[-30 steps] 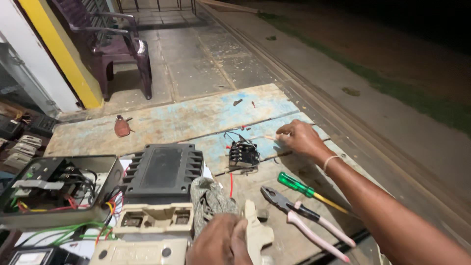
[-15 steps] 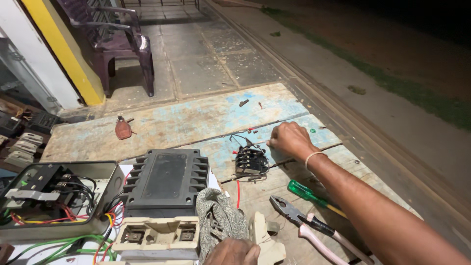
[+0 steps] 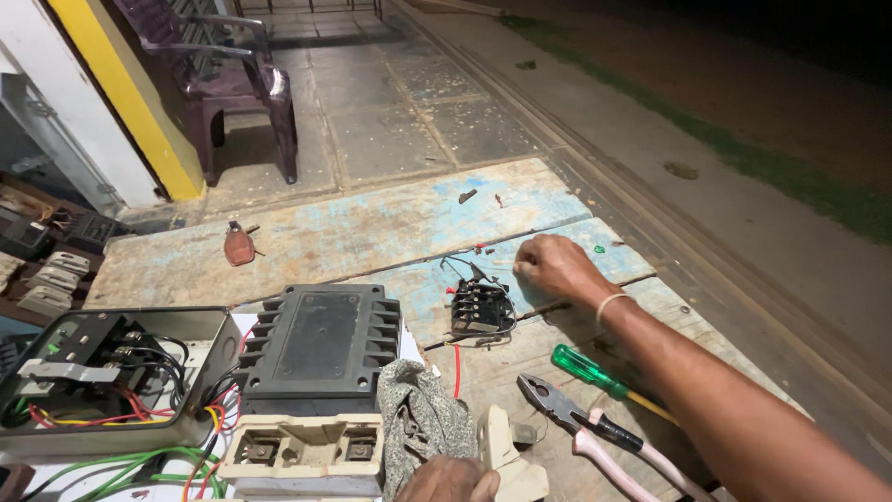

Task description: The person uses a screwdriver to loosen screws on a ceramic fuse holder, removes metal contacts, then uses pliers to strip insulation from a wire and twists the copper strands by hand.

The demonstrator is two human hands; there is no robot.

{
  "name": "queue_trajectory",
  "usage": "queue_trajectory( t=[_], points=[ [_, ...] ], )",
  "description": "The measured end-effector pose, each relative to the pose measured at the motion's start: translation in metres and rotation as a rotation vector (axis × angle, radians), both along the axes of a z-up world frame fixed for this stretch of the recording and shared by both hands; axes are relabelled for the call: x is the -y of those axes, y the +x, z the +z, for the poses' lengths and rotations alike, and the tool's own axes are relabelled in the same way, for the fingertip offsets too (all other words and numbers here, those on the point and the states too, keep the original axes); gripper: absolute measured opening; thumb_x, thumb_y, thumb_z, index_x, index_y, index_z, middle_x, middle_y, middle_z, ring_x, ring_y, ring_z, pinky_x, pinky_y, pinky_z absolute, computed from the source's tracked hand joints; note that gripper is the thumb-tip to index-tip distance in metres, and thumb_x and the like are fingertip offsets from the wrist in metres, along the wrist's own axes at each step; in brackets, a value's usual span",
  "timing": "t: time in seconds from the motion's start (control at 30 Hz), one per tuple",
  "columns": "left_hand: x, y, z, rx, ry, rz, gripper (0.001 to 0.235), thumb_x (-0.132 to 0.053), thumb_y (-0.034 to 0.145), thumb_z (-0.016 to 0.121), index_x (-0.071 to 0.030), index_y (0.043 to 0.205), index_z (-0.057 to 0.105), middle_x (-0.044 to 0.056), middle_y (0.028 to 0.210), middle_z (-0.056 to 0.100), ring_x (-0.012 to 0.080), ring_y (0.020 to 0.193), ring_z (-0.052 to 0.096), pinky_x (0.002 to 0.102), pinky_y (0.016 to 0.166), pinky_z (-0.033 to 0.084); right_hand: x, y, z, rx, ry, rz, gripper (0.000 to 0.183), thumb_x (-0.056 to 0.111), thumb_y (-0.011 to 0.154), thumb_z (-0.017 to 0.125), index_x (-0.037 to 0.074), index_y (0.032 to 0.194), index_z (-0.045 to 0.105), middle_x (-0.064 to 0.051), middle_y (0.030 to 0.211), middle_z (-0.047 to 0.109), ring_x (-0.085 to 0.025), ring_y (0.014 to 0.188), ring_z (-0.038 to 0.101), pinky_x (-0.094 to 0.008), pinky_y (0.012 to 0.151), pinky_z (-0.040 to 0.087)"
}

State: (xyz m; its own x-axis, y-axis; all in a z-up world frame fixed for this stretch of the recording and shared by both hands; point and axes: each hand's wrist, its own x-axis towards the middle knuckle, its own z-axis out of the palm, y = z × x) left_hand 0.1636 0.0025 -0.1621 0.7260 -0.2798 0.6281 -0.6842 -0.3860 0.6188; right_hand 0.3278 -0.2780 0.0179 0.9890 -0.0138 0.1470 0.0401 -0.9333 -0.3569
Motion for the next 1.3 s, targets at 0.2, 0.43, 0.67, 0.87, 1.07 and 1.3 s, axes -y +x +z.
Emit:
queue_trajectory(
  t=[0.2,0.43,0.67,0.87,1.07,1.3],
  points=[
    [0.004,0.001,0.007,0.136,-0.019,0.002,0.019,-0.024,0.074,0.087,-0.012,0.072,0.073,0.01,0.06,0.066,0.0284,0.054,0.068,0.043,0.051,0.056,0.023,-0.003,0.001,-0.048,0.229,0.004,0.021,0.021,0.089,0.064,0.007,0.1,0.076,-0.013,0.092,0.079,-0.023,0.085,0.075,-0.038,0.079,0.057],
    [0.009,-0.007,0.048,0.056,0.0,0.021,0.017,-0.023,0.081,0.082,-0.011,0.075,0.071,0.009,0.063,0.067,0.0266,0.057,0.07,0.043,0.053,0.057,0.034,-0.012,0.003,-0.151,0.425,-0.021,0.022,0.024,0.091,0.067,0.004,0.097,0.076,-0.008,0.086,0.079,-0.016,0.076,0.069,-0.033,0.07,0.055],
    [0.035,-0.019,0.154,-0.134,-0.091,0.343,0.009,-0.019,0.081,0.071,-0.01,0.08,0.072,0.01,0.071,0.071,0.0264,0.063,0.073,0.041,0.058,0.059,0.053,-0.029,0.002,-0.211,0.924,-0.036,0.019,0.02,0.094,0.071,0.002,0.091,0.072,-0.004,0.076,0.071,-0.012,0.066,0.06,-0.027,0.062,0.049],
    [0.058,-0.001,0.22,-0.185,0.123,0.372,0.01,-0.016,0.083,0.069,-0.008,0.088,0.069,0.015,0.081,0.072,0.0365,0.073,0.071,0.051,0.064,0.055,0.065,-0.062,0.001,-0.21,1.028,-0.061,0.018,0.021,0.091,0.071,0.003,0.089,0.073,-0.003,0.076,0.071,-0.01,0.066,0.061,-0.025,0.063,0.048],
    [0.077,0.018,0.227,-0.14,0.25,0.392,0.009,-0.012,0.085,0.066,-0.004,0.087,0.068,0.017,0.077,0.073,0.0365,0.073,0.071,0.051,0.063,0.055,0.07,-0.105,0.012,-0.166,1.155,-0.151,0.019,0.022,0.091,0.073,0.003,0.093,0.071,-0.004,0.078,0.07,-0.011,0.067,0.06,-0.025,0.063,0.049],
    [0.103,0.037,0.204,-0.099,0.471,0.32,0.013,-0.003,0.082,0.063,0.0,0.092,0.071,0.019,0.082,0.072,0.0343,0.074,0.072,0.048,0.062,0.058,0.064,-0.14,0.017,-0.095,1.315,-0.237,0.016,0.017,0.089,0.072,0.002,0.096,0.072,-0.006,0.077,0.069,-0.013,0.066,0.061,-0.026,0.061,0.049]
  ],
)
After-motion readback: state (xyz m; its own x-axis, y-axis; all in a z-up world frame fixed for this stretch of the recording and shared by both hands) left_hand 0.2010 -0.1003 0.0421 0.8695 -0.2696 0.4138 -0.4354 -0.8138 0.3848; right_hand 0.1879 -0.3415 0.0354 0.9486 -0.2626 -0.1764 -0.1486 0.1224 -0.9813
